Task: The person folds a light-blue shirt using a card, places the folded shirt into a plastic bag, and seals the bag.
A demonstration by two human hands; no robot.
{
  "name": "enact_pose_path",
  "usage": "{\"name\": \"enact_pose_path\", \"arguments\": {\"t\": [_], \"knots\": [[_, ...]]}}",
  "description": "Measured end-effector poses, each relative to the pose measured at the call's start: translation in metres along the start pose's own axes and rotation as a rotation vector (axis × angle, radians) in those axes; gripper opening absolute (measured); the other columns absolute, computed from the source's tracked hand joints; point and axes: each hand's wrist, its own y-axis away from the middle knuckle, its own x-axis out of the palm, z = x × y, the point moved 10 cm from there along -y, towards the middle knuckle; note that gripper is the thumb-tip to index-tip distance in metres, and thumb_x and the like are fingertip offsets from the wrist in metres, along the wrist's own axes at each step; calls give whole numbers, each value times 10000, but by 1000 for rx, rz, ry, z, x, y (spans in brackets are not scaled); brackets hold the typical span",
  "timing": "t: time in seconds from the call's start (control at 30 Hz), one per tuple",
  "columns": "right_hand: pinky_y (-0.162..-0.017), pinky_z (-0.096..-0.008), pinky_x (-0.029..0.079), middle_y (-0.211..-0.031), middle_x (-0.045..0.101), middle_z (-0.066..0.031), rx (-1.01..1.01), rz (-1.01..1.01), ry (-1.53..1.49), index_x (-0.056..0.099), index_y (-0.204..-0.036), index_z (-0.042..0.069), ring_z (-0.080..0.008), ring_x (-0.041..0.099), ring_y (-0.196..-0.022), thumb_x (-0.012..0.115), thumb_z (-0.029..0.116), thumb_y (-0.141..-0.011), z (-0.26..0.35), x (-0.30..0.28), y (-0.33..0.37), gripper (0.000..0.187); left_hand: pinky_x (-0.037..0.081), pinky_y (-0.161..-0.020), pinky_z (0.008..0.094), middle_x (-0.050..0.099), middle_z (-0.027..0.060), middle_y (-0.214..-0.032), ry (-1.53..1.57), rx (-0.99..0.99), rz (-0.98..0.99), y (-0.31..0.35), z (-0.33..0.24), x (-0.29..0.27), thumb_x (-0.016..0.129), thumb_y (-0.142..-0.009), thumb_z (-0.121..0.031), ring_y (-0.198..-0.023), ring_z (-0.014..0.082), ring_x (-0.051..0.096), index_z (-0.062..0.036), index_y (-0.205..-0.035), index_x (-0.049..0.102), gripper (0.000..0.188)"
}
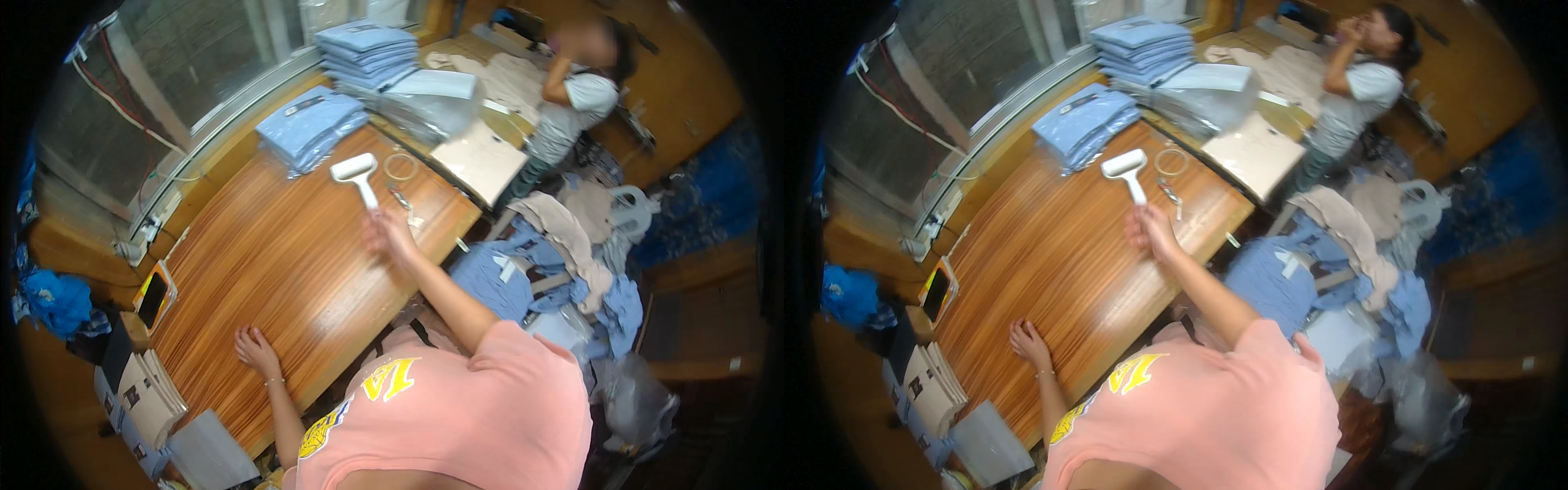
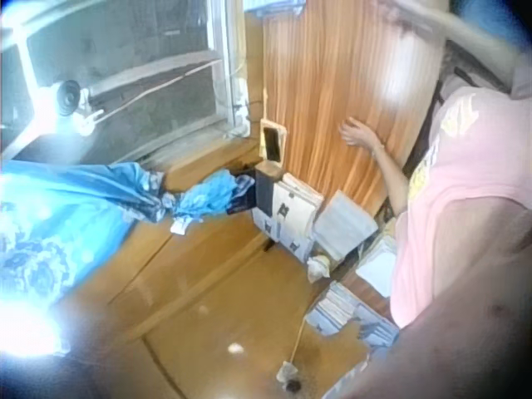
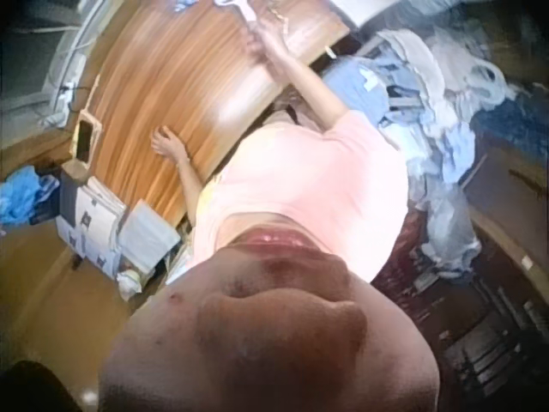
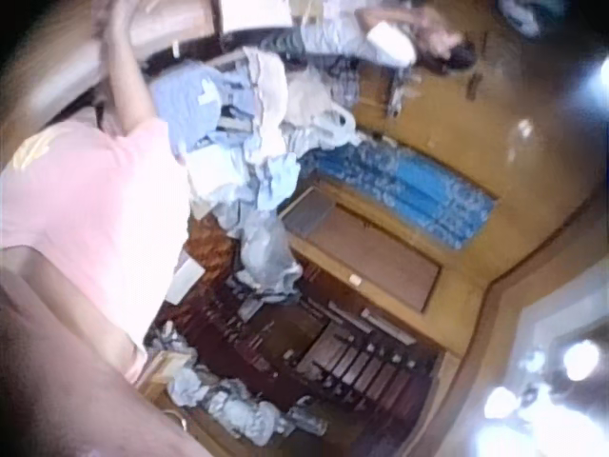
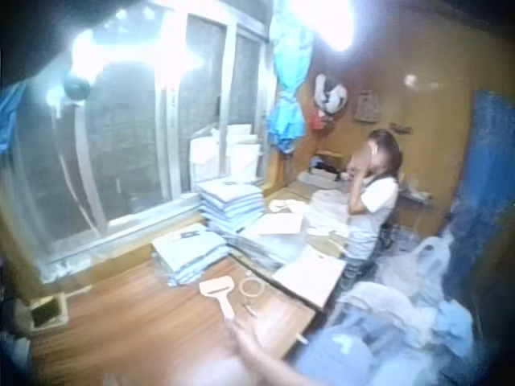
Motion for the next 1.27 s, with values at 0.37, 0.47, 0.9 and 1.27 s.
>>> {"name": "enact_pose_path", "arguments": {"t": [0.37, 0.47, 0.9, 1.27], "knots": [[-612, -285, 485, -902, 625, -57, 17, 49, 719, 600, -1025, 33, -142, 588, -731, 557, 169, -858, -116, -206, 214, 220, 301, -1023, 385, 367, 144, -1337, 977, -504, 163, 22, -12, -15, 438, -942, -322, -1213, 253, 368, -32, -1256, 415, 429], [-635, -300, 485, -901, 628, -75, 50, -185, 976, 598, -1036, 42, -150, 587, -764, 564, 193, -859, -145, -324, 262, 235, 336, -991, 360, 475, 119, -1231, 900, -155, 406, 50, -136, -31, 450, -933, -306, -1152, 229, 435, -22, -1202, 474, 392], [-487, -276, 459, -707, 588, -70, 308, -691, 813, 605, -915, 17, -129, 565, -614, 545, 168, -844, -245, -694, 281, 177, 419, -898, 343, 594, 165, -1077, 125, 647, 1641, 381, -383, 327, 551, -883, -251, -1022, 283, 556, -9, -1139, 527, 353], [-874, -389, 439, -1160, 547, -197, 229, -521, 1027, 466, -1223, 62, -297, 552, -1036, 526, 191, -823, -238, -792, 62, 424, 435, -867, 456, 586, 161, -1093, -280, 972, 1458, 439, -493, 472, 559, -830, -302, -1008, 333, 562, -90, -1125, 560, 363]]}}
